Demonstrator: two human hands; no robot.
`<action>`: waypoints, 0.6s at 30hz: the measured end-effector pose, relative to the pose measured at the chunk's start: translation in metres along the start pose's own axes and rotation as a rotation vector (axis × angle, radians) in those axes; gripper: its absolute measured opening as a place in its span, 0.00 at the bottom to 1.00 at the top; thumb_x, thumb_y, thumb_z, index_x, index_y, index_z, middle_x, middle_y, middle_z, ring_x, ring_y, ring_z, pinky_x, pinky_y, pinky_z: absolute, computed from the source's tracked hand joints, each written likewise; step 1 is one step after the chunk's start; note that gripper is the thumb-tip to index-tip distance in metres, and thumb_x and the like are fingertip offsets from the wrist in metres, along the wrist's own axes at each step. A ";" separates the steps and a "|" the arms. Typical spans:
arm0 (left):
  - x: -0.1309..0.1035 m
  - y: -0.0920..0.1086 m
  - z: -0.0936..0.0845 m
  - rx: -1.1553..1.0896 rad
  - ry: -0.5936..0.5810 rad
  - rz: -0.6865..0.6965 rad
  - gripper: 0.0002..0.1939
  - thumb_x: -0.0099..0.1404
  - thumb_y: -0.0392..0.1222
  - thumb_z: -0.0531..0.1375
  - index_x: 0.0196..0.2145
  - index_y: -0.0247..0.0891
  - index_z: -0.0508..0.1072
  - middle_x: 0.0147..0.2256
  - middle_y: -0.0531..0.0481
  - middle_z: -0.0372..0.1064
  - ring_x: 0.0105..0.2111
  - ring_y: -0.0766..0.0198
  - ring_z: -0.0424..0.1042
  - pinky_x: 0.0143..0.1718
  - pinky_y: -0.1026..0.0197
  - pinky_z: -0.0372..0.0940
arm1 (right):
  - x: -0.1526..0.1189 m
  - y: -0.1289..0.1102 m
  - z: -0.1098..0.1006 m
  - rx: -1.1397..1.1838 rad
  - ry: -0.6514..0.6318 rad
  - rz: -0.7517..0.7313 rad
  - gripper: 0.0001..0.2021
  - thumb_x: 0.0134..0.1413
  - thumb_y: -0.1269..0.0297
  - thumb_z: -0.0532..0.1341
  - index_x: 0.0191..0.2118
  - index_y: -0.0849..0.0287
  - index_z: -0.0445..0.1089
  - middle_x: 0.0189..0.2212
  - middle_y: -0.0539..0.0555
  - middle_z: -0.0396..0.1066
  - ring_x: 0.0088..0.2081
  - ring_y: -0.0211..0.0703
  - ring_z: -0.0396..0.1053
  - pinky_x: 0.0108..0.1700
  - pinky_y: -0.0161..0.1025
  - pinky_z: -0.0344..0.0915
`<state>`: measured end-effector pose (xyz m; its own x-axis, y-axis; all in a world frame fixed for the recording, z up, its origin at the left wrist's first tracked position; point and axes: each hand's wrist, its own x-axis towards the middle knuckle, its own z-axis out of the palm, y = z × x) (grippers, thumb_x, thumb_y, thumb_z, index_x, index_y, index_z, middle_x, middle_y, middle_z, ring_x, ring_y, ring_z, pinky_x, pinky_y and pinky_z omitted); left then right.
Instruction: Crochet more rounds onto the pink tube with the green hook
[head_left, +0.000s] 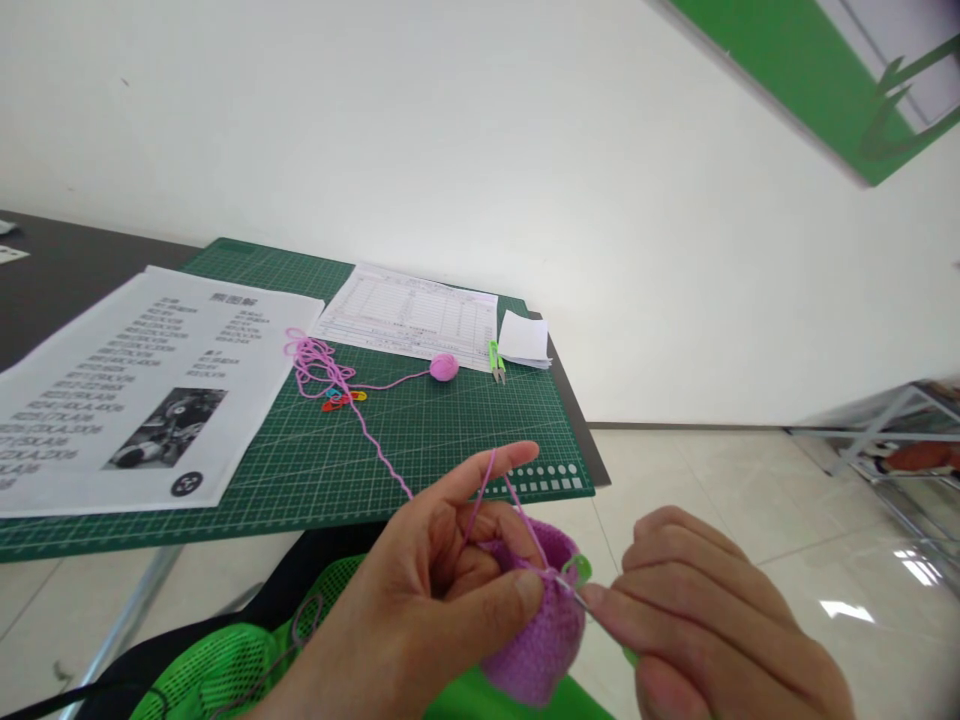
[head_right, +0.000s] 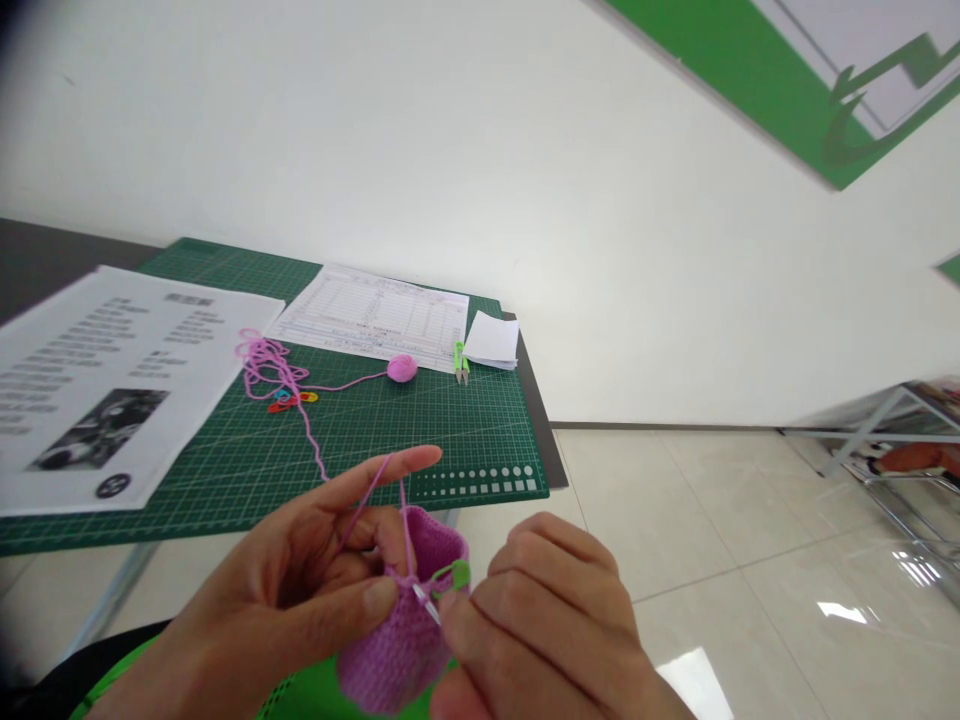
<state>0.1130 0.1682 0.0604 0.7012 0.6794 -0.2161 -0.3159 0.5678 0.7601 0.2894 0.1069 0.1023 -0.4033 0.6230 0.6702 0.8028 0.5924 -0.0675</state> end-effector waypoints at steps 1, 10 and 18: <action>0.000 -0.001 0.000 0.004 -0.006 0.002 0.38 0.60 0.43 0.72 0.64 0.44 0.64 0.31 0.54 0.69 0.23 0.72 0.52 0.25 0.65 0.47 | 0.003 0.000 -0.004 0.029 -0.033 0.004 0.17 0.73 0.69 0.50 0.32 0.62 0.70 0.20 0.48 0.70 0.25 0.34 0.68 0.33 0.39 0.71; 0.000 0.000 -0.001 -0.017 -0.079 -0.032 0.29 0.62 0.40 0.70 0.59 0.45 0.72 0.29 0.56 0.65 0.24 0.72 0.51 0.26 0.67 0.50 | 0.013 0.004 -0.018 0.222 -0.138 0.016 0.20 0.72 0.67 0.52 0.27 0.62 0.70 0.18 0.48 0.69 0.23 0.33 0.68 0.32 0.35 0.73; -0.003 0.000 0.003 -0.039 -0.096 -0.042 0.27 0.61 0.40 0.71 0.57 0.46 0.74 0.29 0.57 0.65 0.23 0.74 0.49 0.24 0.67 0.44 | -0.004 -0.001 -0.005 0.265 -0.036 0.091 0.16 0.71 0.70 0.51 0.31 0.64 0.70 0.20 0.51 0.67 0.25 0.36 0.65 0.27 0.38 0.65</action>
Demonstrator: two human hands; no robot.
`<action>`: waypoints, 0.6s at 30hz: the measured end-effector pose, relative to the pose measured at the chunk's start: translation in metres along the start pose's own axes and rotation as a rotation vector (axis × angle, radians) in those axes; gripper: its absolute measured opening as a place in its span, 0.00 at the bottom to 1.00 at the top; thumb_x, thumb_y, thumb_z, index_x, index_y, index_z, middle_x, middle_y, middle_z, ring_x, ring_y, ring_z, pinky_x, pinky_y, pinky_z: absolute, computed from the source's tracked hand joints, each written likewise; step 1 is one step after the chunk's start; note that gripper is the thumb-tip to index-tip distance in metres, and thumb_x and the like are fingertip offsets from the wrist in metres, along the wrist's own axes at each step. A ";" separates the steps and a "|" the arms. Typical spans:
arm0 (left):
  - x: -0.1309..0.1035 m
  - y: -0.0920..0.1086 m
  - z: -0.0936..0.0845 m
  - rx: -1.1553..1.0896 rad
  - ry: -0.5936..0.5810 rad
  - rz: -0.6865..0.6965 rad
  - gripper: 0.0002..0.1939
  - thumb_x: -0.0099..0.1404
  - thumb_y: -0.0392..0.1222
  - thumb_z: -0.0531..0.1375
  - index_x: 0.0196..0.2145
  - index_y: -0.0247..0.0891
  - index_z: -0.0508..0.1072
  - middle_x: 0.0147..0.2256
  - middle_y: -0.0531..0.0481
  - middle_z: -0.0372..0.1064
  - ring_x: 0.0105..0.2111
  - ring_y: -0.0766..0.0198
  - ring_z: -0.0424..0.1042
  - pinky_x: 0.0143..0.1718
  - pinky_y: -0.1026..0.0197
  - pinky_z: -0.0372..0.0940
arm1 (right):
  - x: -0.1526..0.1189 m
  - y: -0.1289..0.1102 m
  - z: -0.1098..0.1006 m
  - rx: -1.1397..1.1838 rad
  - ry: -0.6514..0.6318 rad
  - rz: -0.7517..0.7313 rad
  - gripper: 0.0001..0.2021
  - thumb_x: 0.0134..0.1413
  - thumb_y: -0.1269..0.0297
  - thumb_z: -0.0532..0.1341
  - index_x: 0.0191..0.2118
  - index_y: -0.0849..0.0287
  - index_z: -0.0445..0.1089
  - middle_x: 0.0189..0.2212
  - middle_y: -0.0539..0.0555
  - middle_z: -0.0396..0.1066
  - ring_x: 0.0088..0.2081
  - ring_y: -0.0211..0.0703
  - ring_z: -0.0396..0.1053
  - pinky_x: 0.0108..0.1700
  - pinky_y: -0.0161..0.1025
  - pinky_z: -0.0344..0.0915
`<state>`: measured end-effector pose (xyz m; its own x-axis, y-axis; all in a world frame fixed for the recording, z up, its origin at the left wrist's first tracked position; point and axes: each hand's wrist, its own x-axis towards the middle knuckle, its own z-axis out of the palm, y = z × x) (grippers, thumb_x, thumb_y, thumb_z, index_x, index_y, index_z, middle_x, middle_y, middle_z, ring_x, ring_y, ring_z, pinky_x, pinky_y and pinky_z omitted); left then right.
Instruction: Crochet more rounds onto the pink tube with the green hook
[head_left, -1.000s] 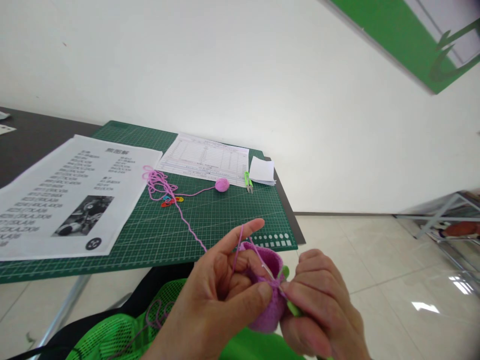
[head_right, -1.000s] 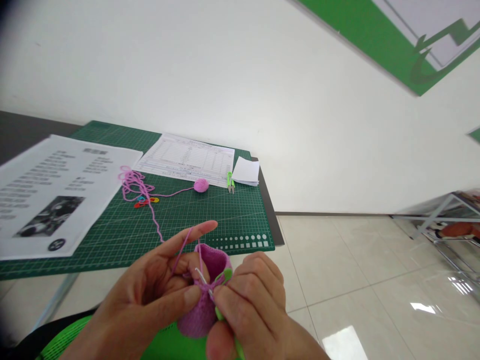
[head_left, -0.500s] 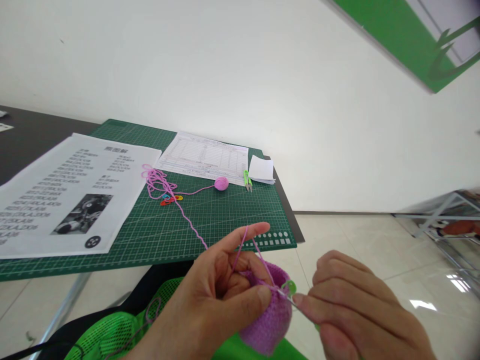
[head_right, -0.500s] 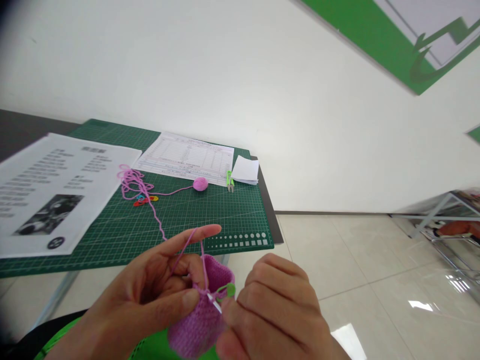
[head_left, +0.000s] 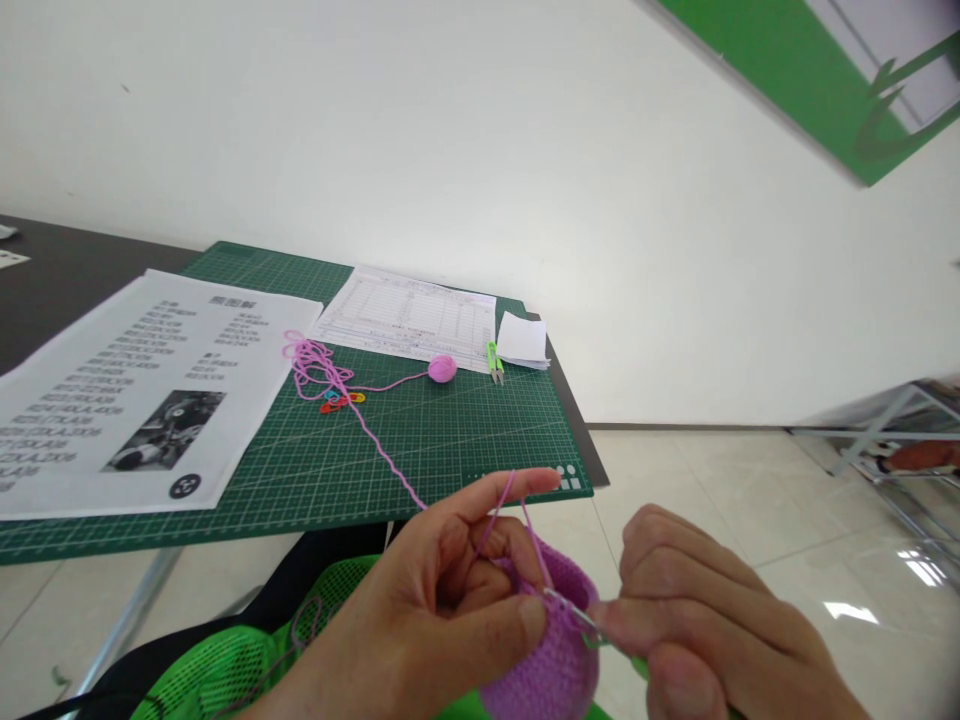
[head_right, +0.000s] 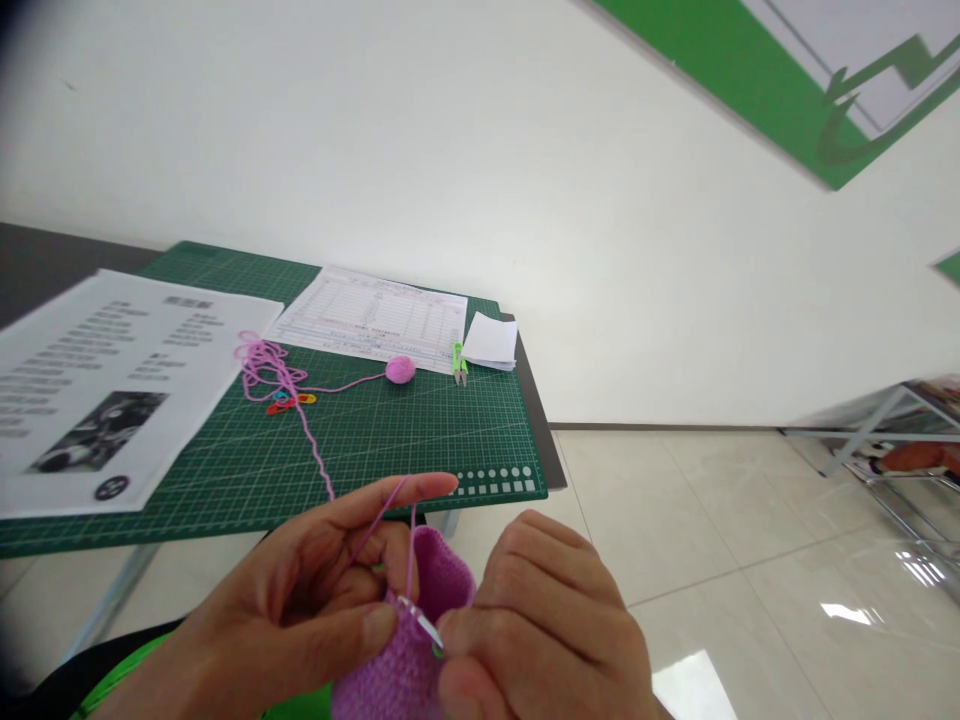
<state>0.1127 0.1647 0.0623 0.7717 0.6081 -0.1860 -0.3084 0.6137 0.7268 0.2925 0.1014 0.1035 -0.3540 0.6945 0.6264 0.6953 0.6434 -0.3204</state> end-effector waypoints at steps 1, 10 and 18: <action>0.000 -0.001 0.000 -0.019 -0.005 -0.009 0.26 0.61 0.40 0.71 0.56 0.47 0.74 0.29 0.57 0.64 0.23 0.74 0.50 0.24 0.67 0.44 | -0.002 -0.001 0.003 -0.005 0.037 0.011 0.16 0.71 0.70 0.51 0.30 0.64 0.69 0.19 0.51 0.66 0.24 0.36 0.64 0.26 0.38 0.63; -0.001 -0.006 -0.002 -0.102 -0.064 -0.048 0.26 0.60 0.39 0.72 0.56 0.49 0.76 0.27 0.59 0.58 0.22 0.75 0.46 0.23 0.68 0.43 | -0.002 -0.004 0.022 -0.008 0.168 0.103 0.07 0.62 0.74 0.57 0.32 0.63 0.69 0.22 0.51 0.65 0.25 0.37 0.62 0.25 0.38 0.60; -0.006 -0.006 0.001 0.033 0.029 0.012 0.28 0.62 0.47 0.70 0.59 0.51 0.72 0.28 0.58 0.59 0.23 0.72 0.49 0.24 0.65 0.45 | 0.006 -0.003 0.033 -0.043 0.222 0.100 0.08 0.58 0.69 0.60 0.27 0.57 0.67 0.21 0.49 0.64 0.24 0.39 0.63 0.25 0.38 0.61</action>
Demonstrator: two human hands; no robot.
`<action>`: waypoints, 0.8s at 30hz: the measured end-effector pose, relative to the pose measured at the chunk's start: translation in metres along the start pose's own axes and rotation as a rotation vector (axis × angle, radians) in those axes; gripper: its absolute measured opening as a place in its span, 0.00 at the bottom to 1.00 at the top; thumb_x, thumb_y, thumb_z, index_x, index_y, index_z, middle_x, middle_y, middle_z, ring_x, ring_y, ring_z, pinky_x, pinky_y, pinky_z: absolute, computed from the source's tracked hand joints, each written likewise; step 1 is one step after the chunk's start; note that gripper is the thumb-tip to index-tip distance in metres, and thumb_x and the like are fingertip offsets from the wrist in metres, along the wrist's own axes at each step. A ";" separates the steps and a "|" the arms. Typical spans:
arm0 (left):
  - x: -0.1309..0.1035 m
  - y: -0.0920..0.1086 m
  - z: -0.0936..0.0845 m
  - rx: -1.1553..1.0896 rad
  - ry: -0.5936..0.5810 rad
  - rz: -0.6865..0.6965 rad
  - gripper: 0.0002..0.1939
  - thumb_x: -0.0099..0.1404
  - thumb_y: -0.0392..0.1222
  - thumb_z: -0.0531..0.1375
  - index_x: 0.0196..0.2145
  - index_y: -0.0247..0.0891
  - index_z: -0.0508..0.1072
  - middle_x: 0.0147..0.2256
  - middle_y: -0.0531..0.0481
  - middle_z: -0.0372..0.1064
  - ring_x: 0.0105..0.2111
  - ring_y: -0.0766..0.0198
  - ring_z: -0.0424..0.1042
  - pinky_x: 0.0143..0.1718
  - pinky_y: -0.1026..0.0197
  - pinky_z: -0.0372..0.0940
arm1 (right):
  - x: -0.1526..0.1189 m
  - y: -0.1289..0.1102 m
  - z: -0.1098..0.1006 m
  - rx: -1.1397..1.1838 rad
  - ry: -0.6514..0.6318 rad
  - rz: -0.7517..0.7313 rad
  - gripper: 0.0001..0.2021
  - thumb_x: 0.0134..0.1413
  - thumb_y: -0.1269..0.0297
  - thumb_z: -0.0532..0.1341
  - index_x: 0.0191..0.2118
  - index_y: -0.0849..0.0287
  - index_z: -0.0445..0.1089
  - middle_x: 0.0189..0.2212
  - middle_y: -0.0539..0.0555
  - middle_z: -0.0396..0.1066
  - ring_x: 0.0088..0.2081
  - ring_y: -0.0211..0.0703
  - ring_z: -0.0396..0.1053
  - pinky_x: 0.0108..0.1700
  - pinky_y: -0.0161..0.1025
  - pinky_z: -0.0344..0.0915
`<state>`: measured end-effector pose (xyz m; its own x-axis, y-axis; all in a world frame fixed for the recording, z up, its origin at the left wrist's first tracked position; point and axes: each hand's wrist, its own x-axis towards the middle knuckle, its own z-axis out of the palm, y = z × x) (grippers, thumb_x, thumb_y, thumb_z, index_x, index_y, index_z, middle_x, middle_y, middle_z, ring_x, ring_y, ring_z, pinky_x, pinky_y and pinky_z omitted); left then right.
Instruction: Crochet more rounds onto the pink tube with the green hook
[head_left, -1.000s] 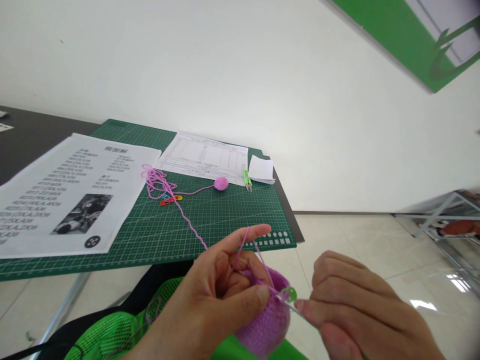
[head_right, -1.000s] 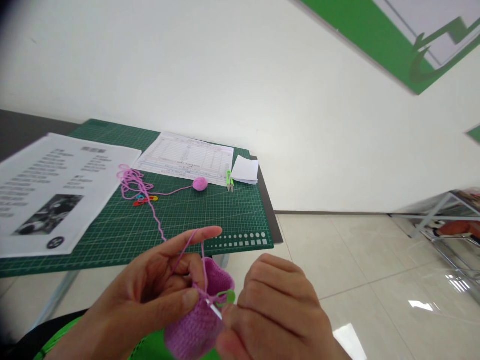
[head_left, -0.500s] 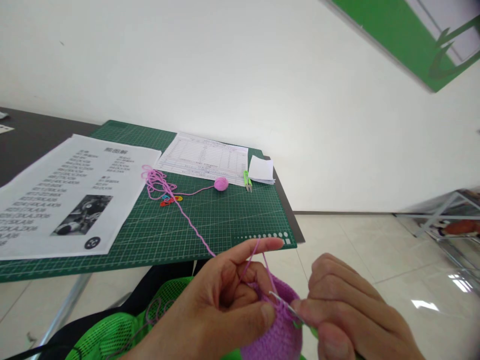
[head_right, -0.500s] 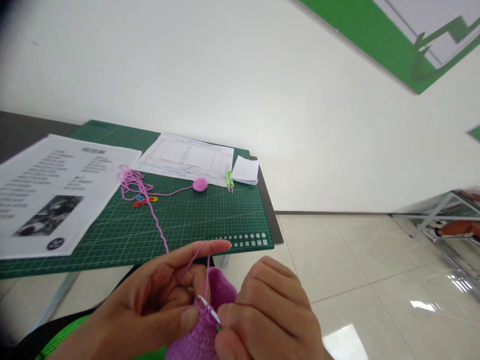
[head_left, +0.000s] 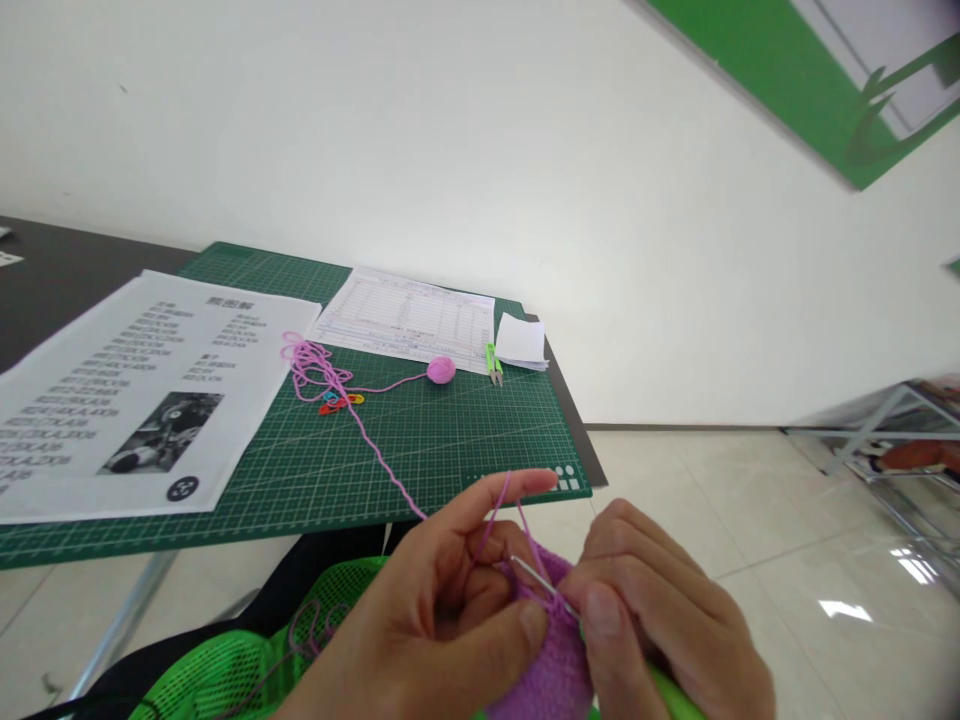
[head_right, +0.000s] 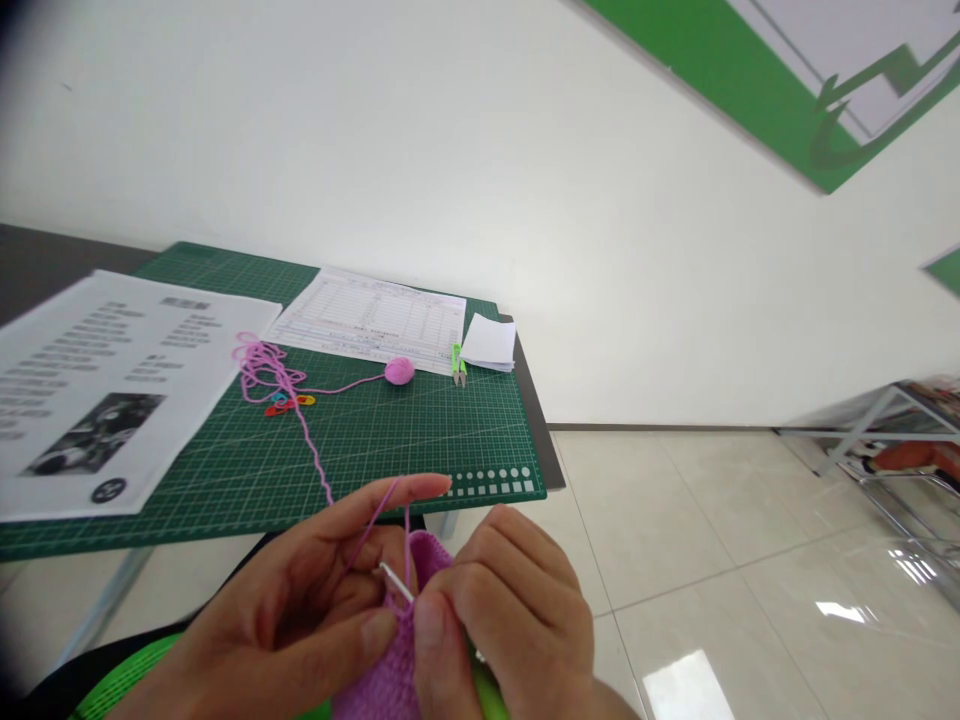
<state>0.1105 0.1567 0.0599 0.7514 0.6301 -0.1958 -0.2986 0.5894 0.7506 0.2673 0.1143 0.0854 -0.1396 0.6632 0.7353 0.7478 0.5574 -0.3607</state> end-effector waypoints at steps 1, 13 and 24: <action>0.000 -0.001 0.002 0.016 0.019 0.026 0.27 0.62 0.47 0.70 0.59 0.51 0.72 0.28 0.58 0.61 0.23 0.72 0.50 0.24 0.66 0.46 | 0.001 0.001 0.001 -0.028 0.012 -0.029 0.09 0.58 0.67 0.61 0.27 0.57 0.67 0.21 0.49 0.64 0.25 0.40 0.63 0.25 0.39 0.62; 0.001 -0.009 0.022 0.210 0.393 0.230 0.25 0.62 0.43 0.69 0.56 0.56 0.74 0.32 0.57 0.71 0.25 0.71 0.63 0.26 0.68 0.58 | -0.007 0.004 0.016 -0.217 0.093 -0.099 0.11 0.61 0.81 0.54 0.30 0.59 0.62 0.23 0.48 0.60 0.26 0.36 0.58 0.27 0.38 0.61; 0.007 -0.008 -0.004 -0.104 0.163 0.028 0.29 0.53 0.43 0.76 0.53 0.49 0.79 0.35 0.53 0.70 0.32 0.69 0.67 0.33 0.69 0.63 | -0.006 0.019 0.011 -0.154 0.085 -0.264 0.12 0.72 0.64 0.54 0.34 0.60 0.65 0.23 0.47 0.64 0.26 0.36 0.62 0.31 0.39 0.67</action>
<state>0.1155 0.1582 0.0498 0.6393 0.7156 -0.2814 -0.3840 0.6142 0.6895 0.2753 0.1258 0.0679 -0.2916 0.4581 0.8397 0.7833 0.6182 -0.0652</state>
